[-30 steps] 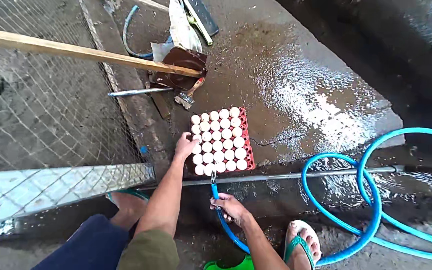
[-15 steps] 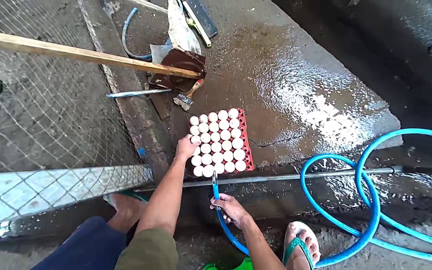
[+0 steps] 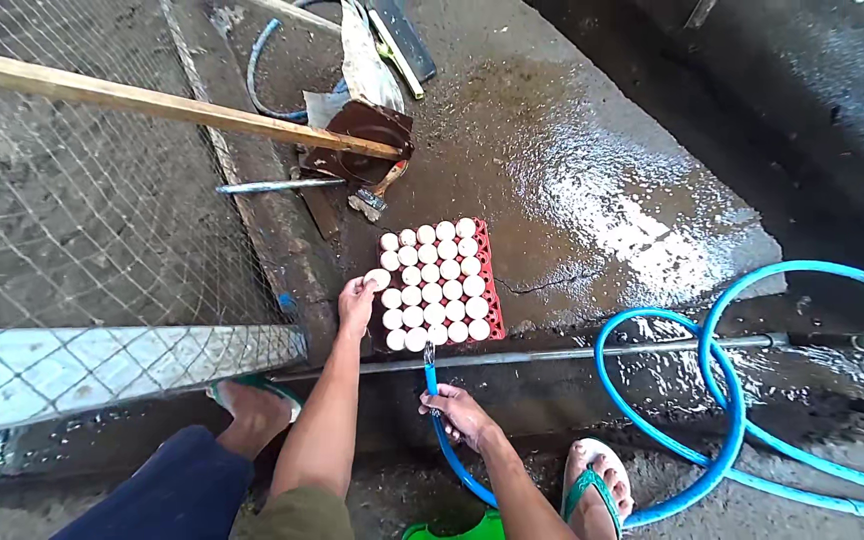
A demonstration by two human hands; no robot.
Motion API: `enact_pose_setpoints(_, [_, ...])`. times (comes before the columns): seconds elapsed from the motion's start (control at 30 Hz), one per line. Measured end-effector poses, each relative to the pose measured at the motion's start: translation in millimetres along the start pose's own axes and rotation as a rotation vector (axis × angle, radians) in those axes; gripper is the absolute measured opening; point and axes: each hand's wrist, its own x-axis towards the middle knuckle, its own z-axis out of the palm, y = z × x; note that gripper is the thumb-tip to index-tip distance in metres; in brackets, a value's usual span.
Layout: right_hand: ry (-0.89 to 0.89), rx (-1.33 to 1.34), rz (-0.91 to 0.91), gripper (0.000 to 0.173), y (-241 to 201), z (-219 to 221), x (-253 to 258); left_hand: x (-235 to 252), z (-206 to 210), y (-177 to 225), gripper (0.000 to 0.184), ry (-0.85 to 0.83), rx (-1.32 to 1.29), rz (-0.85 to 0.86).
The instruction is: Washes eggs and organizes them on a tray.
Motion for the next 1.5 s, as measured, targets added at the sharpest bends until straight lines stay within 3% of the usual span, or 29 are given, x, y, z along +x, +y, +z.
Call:
enact_pose_setpoints(0.13, [-0.024, -0.042, -0.007, 0.023, -0.6, -0.4, -0.4, -46.4, -7.9, 12.4, 0.033, 0.053, -0.408, 0.024])
enact_pose_setpoints(0.27, [-0.142, -0.163, 0.000, 0.028, 2.2, 2.4, -1.8, -110.6, -5.6, -1.4, 0.030, -0.122, -0.422, -0.102])
enact_pose_setpoints(0.4, [-0.211, -0.220, -0.008, 0.032, 8.5, 5.7, -9.4, -160.4, 2.2, -8.1, 0.042, -0.257, -0.481, -0.268])
enact_pose_setpoints(0.53, [-0.257, -0.237, -0.031, 0.034, 8.2, 0.8, -18.9, -186.4, -2.0, 1.3, 0.057, -0.361, -0.558, -0.275])
enact_pose_setpoints(0.6, [-0.176, -0.303, -0.051, 0.035, 5.2, 1.5, -25.6, -197.0, -5.1, 3.9, 0.056, -0.382, -0.584, -0.249])
enact_pose_setpoints(0.67, [0.110, -0.256, -0.128, 0.039, -1.4, 6.4, -38.4, -206.3, -9.4, 7.9, 0.055, -0.410, -0.628, -0.227])
enact_pose_setpoints(0.73, [0.372, -0.024, -0.293, 0.043, -15.1, 17.3, -48.7, -215.0, -14.5, 16.5, 0.052, -0.430, -0.673, -0.241])
enact_pose_setpoints(0.8, [0.420, 0.050, -0.464, 0.045, -33.7, 35.4, -63.7, -227.5, -13.6, 23.6, 0.049, -0.432, -0.601, -0.273])
enact_pose_setpoints(0.87, [0.495, -0.218, -0.622, 0.045, -46.7, 62.7, -81.1, -246.3, -10.1, 36.6, 0.049, -0.423, -0.457, -0.260])
enact_pose_setpoints(0.93, [0.568, -0.583, -0.693, 0.048, -58.9, 81.2, -98.2, -268.4, -6.4, 58.5, 0.043, -0.423, -0.375, -0.140])
enact_pose_setpoints(1.0, [0.677, -0.642, -0.667, 0.043, -66.1, 84.4, -106.1, -279.7, -7.7, 63.3, 0.047, -0.466, -0.368, -0.045])
enact_pose_setpoints(1.1, [0.719, -0.357, -0.463, 0.042, -75.6, 85.2, -119.5, -286.9, 9.7, 68.1, 0.053, -0.350, -0.370, 0.030])
enact_pose_setpoints(1.23, [0.715, -0.534, -0.717, 0.040, -50.3, 100.5, -133.6, -288.4, 12.5, 61.2, 0.041, -0.269, -0.400, 0.161])
enact_pose_setpoints(1.37, [0.737, -0.298, -0.555, 0.041, -63.4, 87.8, -135.6, -300.8, 15.7, 63.2, 0.057, -0.349, -0.446, 0.110])
enact_pose_setpoints(1.43, [0.676, -0.470, -0.654, 0.044, -53.8, 99.0, -141.9, -297.2, 19.2, 58.7, 0.048, -0.242, -0.469, 0.182])
enact_pose_setpoints(1.5, [0.652, -0.529, -0.750, 0.045, -44.4, 96.8, -138.9, -296.2, 19.0, 54.5, 0.042, -0.269, -0.505, 0.183])
